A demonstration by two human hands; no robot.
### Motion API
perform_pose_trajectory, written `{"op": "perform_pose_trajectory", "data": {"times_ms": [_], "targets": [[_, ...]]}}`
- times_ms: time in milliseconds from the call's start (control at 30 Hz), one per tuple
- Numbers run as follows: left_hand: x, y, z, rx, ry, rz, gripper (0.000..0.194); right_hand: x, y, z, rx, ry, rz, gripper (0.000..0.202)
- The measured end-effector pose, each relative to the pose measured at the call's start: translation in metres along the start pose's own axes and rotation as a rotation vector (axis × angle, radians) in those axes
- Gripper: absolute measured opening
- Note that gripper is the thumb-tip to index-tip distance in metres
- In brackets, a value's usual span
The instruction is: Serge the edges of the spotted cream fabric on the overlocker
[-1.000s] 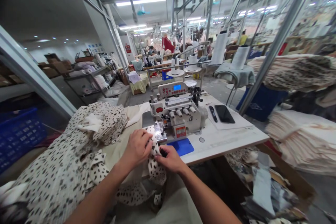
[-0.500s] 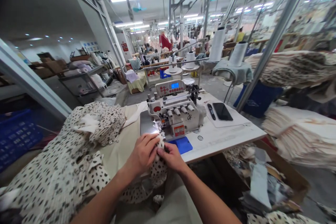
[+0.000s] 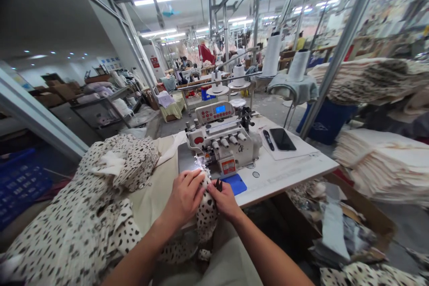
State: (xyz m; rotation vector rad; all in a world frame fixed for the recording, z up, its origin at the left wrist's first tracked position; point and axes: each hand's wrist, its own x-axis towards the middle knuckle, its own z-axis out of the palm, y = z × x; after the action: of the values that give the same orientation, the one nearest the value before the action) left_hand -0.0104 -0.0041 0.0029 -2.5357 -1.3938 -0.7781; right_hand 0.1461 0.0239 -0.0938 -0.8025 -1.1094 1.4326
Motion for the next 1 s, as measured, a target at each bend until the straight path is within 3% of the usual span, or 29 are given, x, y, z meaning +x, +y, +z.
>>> {"op": "perform_pose_trajectory", "data": {"times_ms": [433, 1000], "targets": [[-0.003, 0.006, 0.002, 0.058, 0.006, 0.096, 0.028, 0.000, -0.004, 0.004, -0.065, -0.008, -0.075, 0.046], [-0.001, 0.011, 0.001, 0.033, -0.008, 0.088, 0.027, -0.001, -0.006, 0.004, -0.056, -0.011, -0.086, 0.041]]}}
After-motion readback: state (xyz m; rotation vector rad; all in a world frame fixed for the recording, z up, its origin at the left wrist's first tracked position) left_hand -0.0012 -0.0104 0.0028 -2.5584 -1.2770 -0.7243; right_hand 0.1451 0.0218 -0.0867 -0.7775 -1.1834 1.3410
